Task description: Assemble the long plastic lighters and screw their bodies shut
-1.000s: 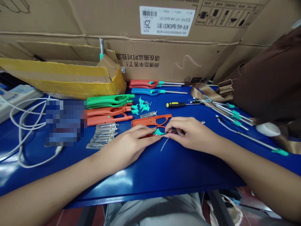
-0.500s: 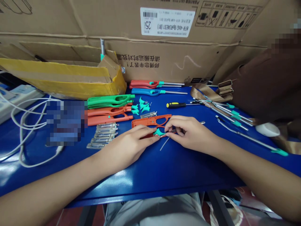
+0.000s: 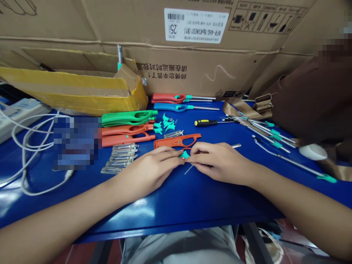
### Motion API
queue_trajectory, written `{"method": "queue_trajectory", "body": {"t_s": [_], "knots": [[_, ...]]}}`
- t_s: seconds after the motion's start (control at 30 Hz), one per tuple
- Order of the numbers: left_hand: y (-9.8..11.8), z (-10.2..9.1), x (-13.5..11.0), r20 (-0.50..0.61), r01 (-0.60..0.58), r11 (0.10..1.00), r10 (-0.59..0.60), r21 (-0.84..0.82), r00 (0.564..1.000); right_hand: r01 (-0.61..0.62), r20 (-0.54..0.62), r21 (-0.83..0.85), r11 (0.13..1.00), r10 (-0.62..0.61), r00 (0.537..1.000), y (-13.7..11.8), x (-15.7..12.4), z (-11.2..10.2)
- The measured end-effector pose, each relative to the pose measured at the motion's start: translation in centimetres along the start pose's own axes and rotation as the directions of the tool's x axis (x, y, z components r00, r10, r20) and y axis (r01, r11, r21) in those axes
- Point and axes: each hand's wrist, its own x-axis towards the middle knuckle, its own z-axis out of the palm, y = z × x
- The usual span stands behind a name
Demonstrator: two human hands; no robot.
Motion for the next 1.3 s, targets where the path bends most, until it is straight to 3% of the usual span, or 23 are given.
{"method": "queue_trajectory", "body": {"t_s": [0.77, 1.1, 1.3], "knots": [[0.0, 0.0, 0.2, 0.007, 0.048, 0.997, -0.048, -0.059, 0.999, -0.037, -0.061, 0.173, 0.984, 0.048, 0.997, -0.1, 0.2, 0.2], [-0.1, 0.0, 0.2, 0.019, 0.049, 0.996, -0.048, -0.071, 0.999, -0.089, 0.018, 0.157, 0.984, 0.087, 0.996, -0.6, 0.2, -0.3], [0.0, -0.1, 0.2, 0.037, 0.071, 0.995, -0.069, -0.074, 0.997, -0.105, -0.036, 0.146, 0.984, 0.111, 0.993, -0.8, 0.2, -0.9]]}}
